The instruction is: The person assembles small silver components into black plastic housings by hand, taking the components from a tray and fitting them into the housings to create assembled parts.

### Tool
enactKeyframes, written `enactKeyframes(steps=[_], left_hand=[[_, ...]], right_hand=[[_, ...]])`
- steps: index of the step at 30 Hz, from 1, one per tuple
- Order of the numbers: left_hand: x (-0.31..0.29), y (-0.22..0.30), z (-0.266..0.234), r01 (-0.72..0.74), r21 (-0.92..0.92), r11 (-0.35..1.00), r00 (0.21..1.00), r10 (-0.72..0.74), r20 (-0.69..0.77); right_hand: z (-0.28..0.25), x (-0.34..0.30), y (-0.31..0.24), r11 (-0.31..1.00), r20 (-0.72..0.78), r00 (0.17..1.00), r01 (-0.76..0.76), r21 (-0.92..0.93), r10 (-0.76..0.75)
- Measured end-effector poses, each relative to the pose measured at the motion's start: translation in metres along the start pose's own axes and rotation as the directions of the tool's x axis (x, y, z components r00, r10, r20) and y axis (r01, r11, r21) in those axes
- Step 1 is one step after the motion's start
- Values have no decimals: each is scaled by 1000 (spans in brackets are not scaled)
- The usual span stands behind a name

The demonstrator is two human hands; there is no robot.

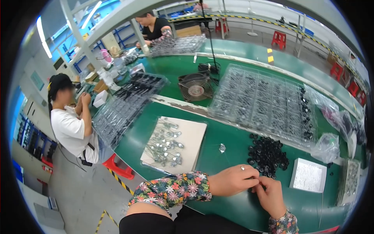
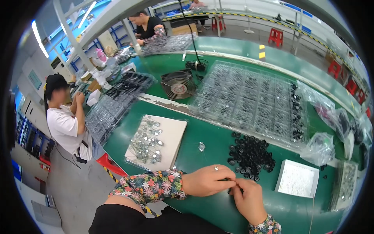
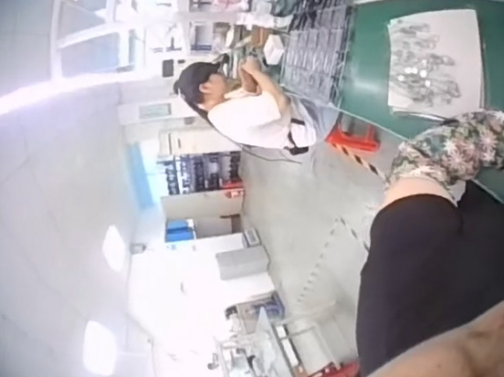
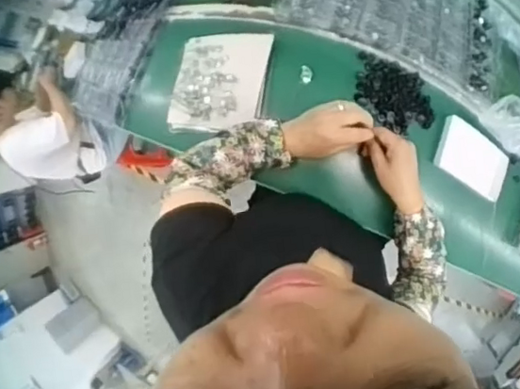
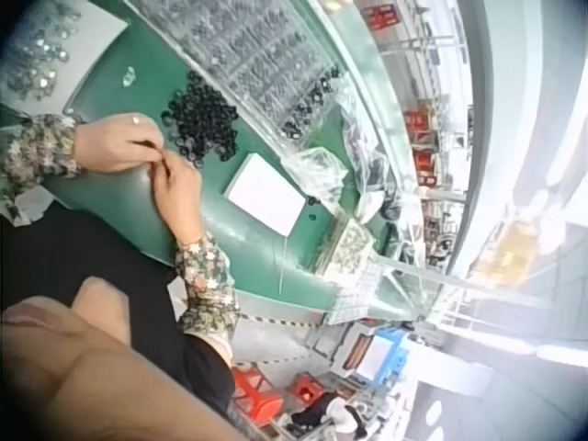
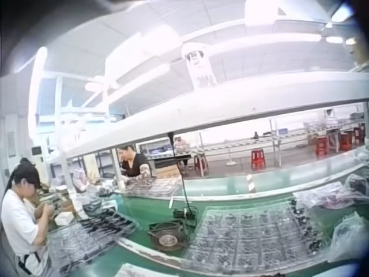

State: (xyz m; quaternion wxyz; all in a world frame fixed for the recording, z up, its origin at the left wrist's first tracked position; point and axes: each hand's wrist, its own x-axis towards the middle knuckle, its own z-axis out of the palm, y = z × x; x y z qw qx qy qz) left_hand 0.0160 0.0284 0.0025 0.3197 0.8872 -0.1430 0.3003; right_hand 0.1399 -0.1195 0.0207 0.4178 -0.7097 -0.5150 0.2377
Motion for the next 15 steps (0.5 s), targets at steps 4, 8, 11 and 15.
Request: enactKeyframes(steps=[4,8,11,15], left_hand=[[1,2,-2,63,-28,998,998,-63,20],[0,1,-3,105,-43,994,994,-106,-28],[4,-6,6,137,-129,982,989,-144,-43],[3,-5,5,199,-154,968,975,-212,-72]], right_hand=[[0,3,0,1000,-20,1000,10,6,-10],[-1,5,1,995,-11,1000,-4,95,5],[-5,2,7,984,1,997,-75,159,75],[-3,5,4,982,17,995,-97,161,96]])
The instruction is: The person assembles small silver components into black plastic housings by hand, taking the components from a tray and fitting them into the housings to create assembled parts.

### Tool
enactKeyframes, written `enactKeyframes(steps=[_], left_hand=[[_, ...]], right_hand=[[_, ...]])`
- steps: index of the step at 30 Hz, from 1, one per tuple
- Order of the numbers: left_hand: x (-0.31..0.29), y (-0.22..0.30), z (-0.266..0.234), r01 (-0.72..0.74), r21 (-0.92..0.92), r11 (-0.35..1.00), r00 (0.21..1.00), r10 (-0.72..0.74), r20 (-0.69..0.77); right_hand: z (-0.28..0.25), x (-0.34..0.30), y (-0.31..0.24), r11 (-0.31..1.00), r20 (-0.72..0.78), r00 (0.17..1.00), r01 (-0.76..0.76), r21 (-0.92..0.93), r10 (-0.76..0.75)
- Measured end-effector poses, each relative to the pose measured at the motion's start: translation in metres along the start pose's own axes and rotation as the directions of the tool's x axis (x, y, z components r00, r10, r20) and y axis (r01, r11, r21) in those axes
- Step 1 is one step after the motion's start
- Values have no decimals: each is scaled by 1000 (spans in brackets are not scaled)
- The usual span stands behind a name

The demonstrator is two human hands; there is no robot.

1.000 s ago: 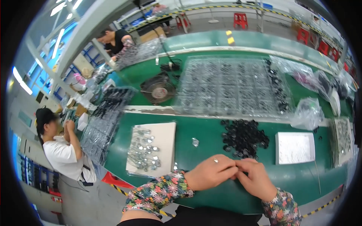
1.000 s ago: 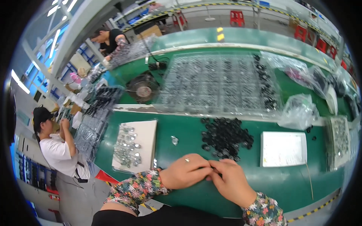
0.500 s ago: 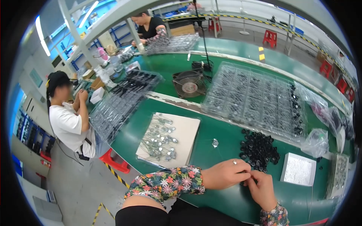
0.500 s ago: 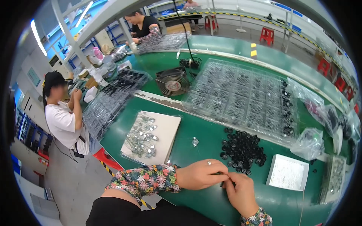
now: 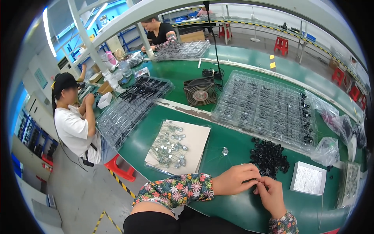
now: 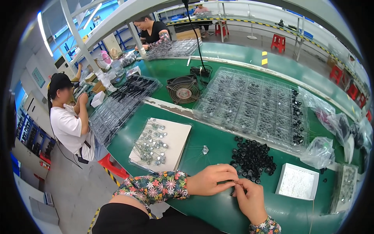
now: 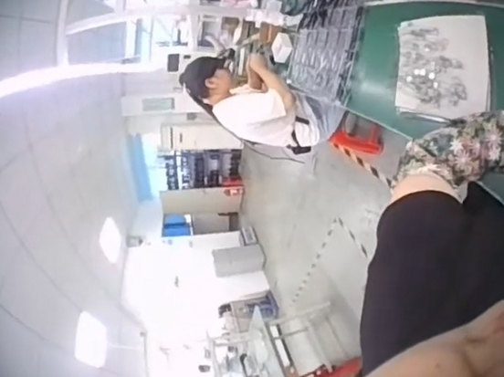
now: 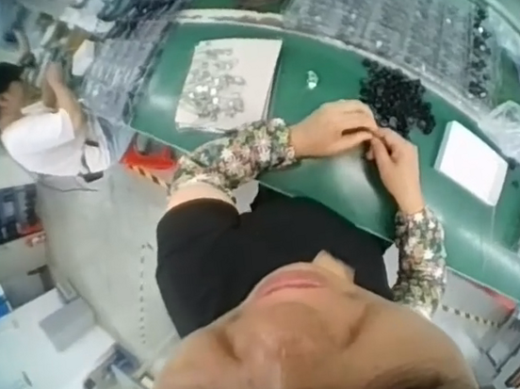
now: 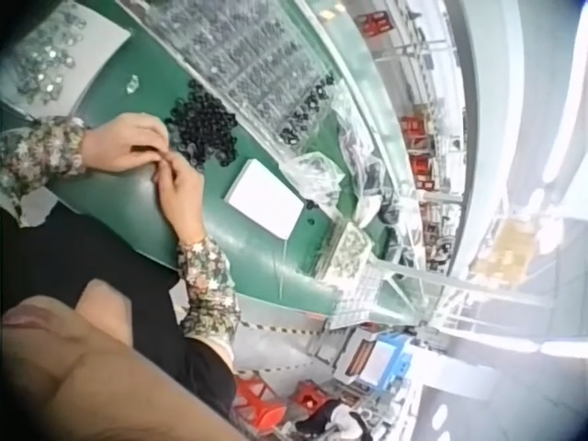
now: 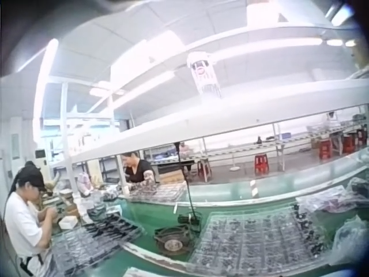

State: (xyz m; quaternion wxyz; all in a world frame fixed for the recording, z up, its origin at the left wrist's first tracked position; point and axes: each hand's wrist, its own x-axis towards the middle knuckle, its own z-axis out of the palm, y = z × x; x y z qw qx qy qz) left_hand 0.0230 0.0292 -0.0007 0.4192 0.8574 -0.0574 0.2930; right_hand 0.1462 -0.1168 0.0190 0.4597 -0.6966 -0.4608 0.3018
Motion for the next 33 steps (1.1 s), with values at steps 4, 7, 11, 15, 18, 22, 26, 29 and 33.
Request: enactKeyframes(steps=[4,7,11,15,18,22,26,29,33], left_hand=[[-11,1,-6,55,-26,998,997,-56,-56],[-1,-3,5,34,-66,997,994,-41,-98],[-7,0,0,35,-105,994,995,-44,-84],[-5,2,-2,135,-213,968,987,-150,-56],[-4,-2,1,296,-342,892,948,-318,-10],[-11,-12,5,413,-678,608,875,-472,110],[-6,-5,1,524,-738,426,769,-610,194],[-2,-6,0,519,-747,416,767,-612,192],[-6,-5,-13,527,-776,348,698,-698,160]], right_hand=[[13,0,-2,998,-35,998,59,-28,-60],[5,-3,7,1000,-47,999,22,1,-22],[11,-1,1,1000,-58,998,26,0,-26],[9,-1,-2,999,-54,998,31,-13,-31],[5,1,0,1000,-51,999,17,0,-17],[4,-1,3,999,-40,999,1,54,1],[4,-5,2,999,-55,998,2,37,0],[-2,-5,0,1000,-67,997,-27,7,27],[-7,9,-5,999,28,1000,-1,38,0]])
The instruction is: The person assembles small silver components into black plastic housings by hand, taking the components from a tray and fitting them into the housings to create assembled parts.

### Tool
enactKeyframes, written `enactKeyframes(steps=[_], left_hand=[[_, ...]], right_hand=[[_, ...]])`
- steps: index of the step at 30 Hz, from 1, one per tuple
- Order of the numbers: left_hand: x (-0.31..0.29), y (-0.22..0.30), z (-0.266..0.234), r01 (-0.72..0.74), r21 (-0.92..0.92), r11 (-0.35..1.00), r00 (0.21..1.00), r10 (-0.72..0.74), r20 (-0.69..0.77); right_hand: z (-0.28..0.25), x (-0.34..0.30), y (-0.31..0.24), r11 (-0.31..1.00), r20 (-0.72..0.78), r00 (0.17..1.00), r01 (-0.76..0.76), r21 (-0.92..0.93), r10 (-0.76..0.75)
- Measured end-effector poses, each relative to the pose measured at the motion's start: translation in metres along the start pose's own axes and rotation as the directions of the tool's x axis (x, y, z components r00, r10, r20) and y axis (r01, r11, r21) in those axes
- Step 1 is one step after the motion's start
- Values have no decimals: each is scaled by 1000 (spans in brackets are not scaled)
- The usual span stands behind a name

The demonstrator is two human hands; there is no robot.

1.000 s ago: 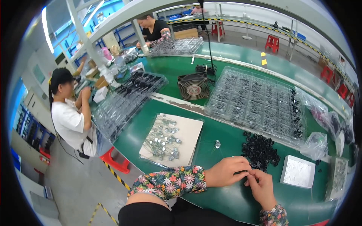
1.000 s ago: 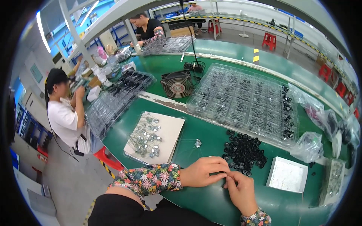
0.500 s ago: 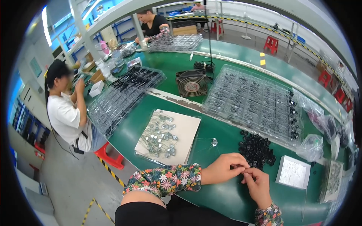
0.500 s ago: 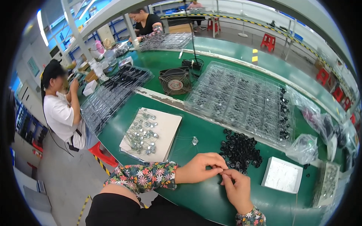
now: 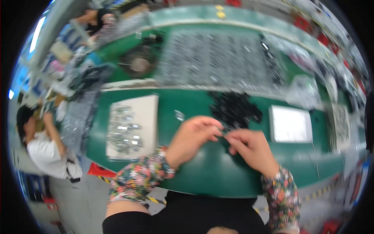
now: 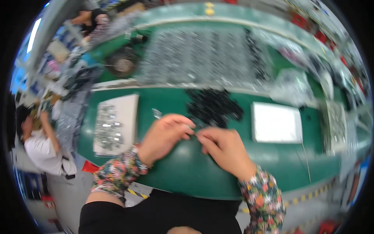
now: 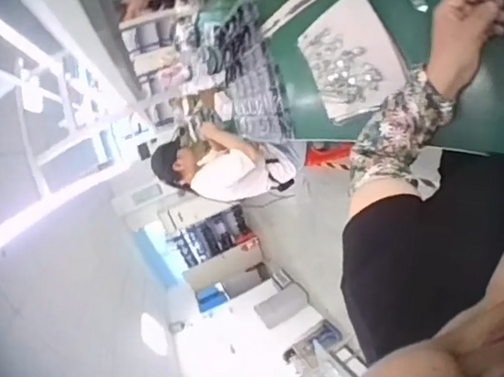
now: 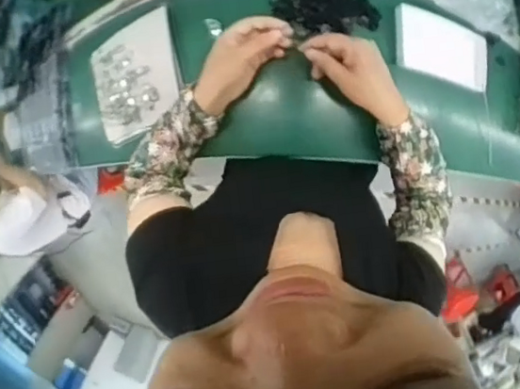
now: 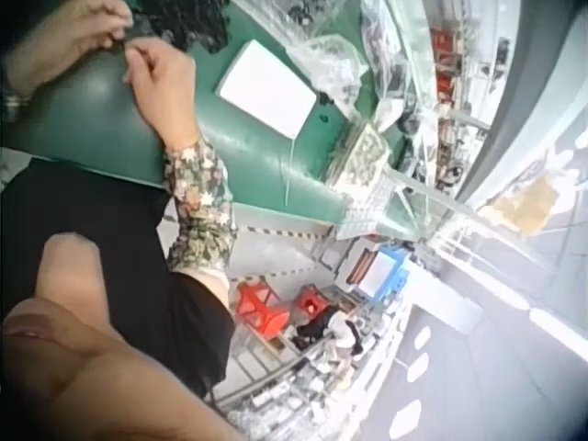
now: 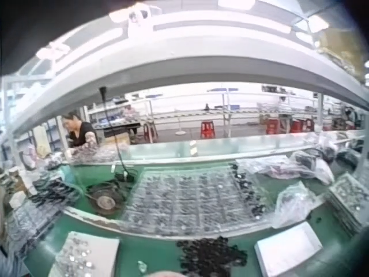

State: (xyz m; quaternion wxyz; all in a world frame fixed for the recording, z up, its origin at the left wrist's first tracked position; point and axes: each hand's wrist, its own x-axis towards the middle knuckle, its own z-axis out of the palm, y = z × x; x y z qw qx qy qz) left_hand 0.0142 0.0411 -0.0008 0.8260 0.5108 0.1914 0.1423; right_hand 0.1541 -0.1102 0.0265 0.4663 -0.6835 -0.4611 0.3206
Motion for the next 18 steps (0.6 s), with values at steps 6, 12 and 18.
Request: enactKeyframes(steps=[6,12,18], left_hand=[[7,2,-3,50,-185,982,996,-35,84],[3,-1,2,61,-180,982,992,-39,119],[-4,-6,4,-119,4,993,976,116,183]], right_hand=[[-26,4,6,986,-158,974,153,-58,-161],[-28,-1,10,988,-292,949,144,53,-123],[1,-3,16,975,-166,970,197,100,-179]])
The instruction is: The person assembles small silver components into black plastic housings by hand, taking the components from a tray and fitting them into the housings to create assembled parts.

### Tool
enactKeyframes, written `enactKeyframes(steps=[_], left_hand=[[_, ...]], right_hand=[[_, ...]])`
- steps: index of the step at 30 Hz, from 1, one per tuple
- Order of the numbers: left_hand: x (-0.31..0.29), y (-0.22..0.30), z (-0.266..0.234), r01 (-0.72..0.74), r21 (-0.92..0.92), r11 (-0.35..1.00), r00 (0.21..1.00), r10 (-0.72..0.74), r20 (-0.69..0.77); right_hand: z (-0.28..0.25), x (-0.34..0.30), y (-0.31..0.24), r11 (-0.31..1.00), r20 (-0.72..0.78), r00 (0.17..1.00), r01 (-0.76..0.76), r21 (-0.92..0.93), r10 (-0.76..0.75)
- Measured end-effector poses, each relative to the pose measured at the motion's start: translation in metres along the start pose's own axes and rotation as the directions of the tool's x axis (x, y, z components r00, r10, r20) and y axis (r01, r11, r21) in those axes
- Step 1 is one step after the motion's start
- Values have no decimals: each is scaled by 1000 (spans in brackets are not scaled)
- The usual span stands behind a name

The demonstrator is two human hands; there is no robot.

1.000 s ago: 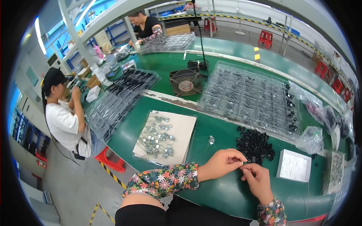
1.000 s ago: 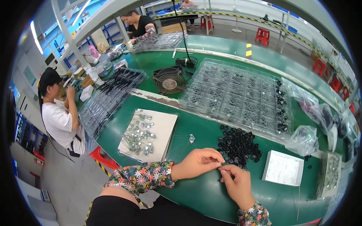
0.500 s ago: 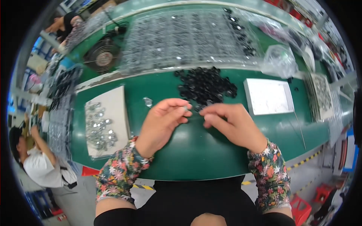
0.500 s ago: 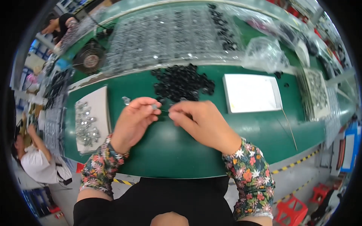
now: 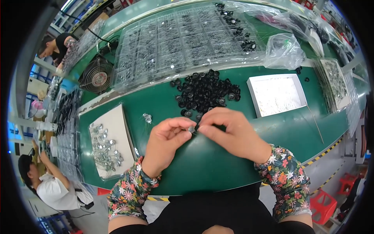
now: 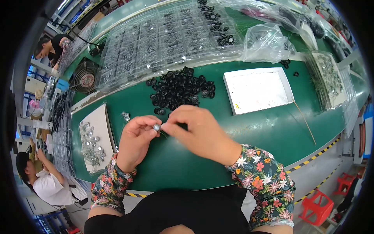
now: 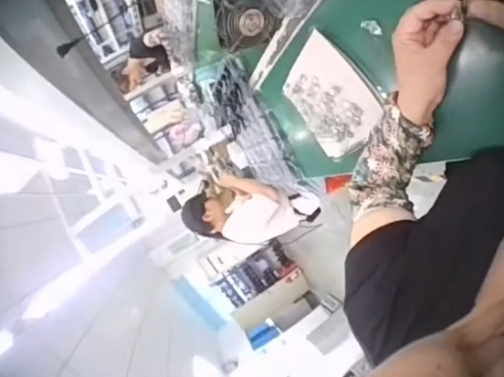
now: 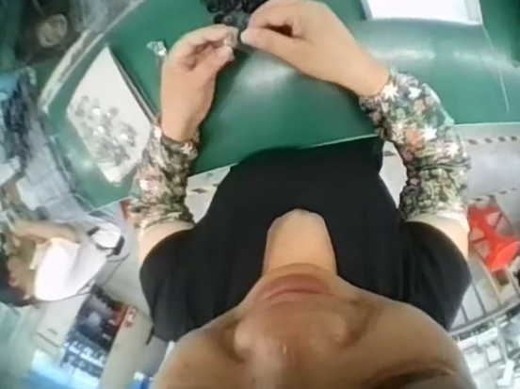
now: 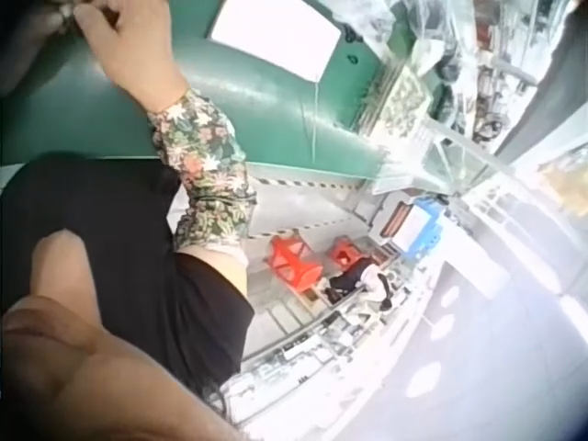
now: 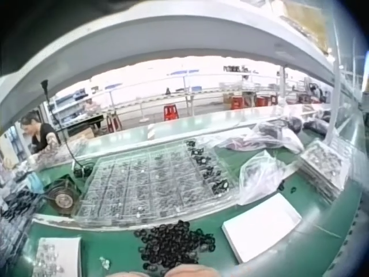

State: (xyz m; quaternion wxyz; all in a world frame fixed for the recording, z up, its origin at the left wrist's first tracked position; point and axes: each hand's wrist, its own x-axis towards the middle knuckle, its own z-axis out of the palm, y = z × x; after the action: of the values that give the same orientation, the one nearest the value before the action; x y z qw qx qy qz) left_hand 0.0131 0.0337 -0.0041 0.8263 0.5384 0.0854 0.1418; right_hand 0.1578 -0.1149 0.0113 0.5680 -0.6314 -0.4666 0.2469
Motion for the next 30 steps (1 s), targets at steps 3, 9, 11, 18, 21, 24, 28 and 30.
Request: enactKeyframes(steps=[3,9,11,18,21,24,28,30], left_hand=[[-3,2,8,-29,87,996,1000,28,10],[-3,5,10,-156,165,974,986,143,86],[-2,5,10,-208,200,957,974,184,136],[-5,14,14,-195,222,955,980,196,17],[-5,12,17,15,136,991,999,-7,-53],[-7,6,10,67,39,997,997,-66,-33],[-7,6,7,103,-136,985,994,-105,-9],[-7,4,4,173,-226,959,984,-176,7]], right_hand=[[8,-2,0,997,-9,1000,-20,75,21],[9,-1,-1,974,2,996,-92,205,94],[8,-1,0,953,38,994,-106,285,99],[10,0,-5,958,-162,954,221,-180,-251],[7,0,-11,766,-101,855,396,-507,-509],[12,0,-15,639,-51,785,463,-614,-617],[14,-1,-14,581,-18,763,476,-660,-646],[15,0,-12,663,-49,807,447,-601,-588]])
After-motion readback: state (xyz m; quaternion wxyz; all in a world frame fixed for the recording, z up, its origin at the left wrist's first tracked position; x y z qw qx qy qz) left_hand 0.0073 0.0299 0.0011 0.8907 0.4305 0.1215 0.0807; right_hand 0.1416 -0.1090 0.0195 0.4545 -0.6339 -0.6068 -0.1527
